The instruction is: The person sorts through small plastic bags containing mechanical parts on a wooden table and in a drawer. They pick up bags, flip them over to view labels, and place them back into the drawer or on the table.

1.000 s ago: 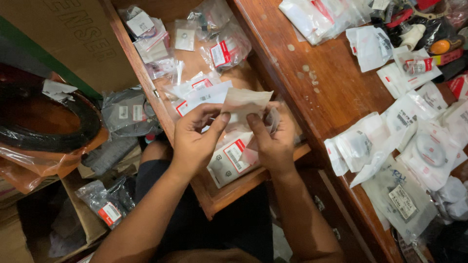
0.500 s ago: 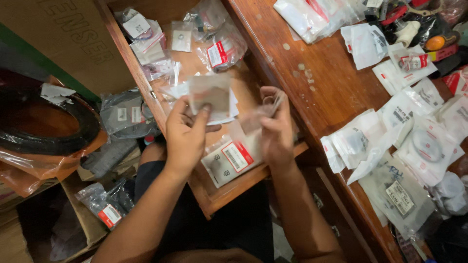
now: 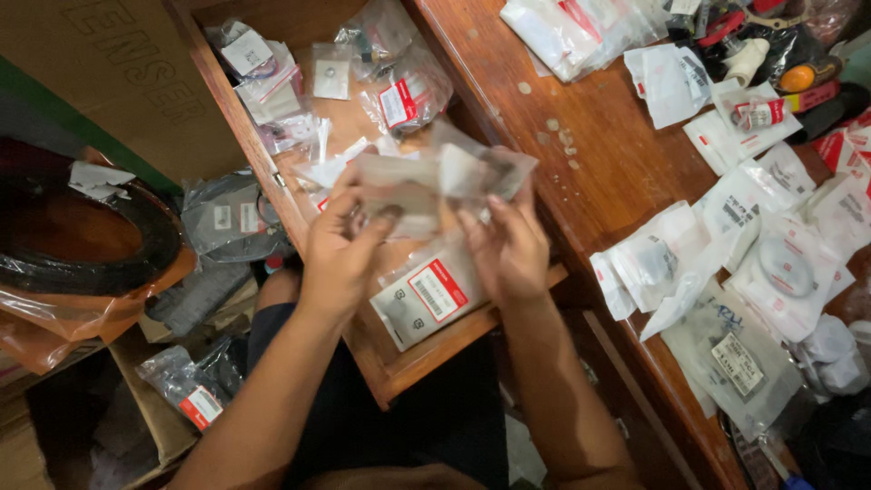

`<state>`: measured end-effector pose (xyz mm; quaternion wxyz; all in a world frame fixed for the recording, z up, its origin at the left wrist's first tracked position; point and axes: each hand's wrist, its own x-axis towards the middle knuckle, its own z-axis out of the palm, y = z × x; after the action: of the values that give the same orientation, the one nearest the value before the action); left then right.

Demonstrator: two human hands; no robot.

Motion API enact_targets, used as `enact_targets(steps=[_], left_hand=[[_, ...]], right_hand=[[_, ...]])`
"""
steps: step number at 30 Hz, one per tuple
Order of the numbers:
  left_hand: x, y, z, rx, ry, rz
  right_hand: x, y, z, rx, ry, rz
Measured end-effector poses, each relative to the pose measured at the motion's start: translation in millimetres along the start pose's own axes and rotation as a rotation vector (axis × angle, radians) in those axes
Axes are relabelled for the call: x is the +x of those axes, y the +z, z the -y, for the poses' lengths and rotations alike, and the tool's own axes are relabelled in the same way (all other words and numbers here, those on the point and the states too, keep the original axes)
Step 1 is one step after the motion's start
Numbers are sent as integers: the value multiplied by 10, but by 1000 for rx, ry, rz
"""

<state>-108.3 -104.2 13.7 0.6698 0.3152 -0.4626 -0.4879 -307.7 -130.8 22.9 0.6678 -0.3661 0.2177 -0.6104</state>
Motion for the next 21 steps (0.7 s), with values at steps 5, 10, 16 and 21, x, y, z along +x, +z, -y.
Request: enact_targets(steps=[5, 10, 16, 21], left_hand=[[25, 25, -23, -137, -236, -18], [-15, 3, -28, -88, -158, -124], [-51, 24, -31, 46, -32, -142], [-10, 42, -2, 98, 18, -172]], right_hand=[[-51, 72, 122, 182, 210, 247], [-68, 53, 119, 101, 205, 240], [-77, -37, 14, 54, 146, 200], [-57, -78, -36, 112, 96, 185]])
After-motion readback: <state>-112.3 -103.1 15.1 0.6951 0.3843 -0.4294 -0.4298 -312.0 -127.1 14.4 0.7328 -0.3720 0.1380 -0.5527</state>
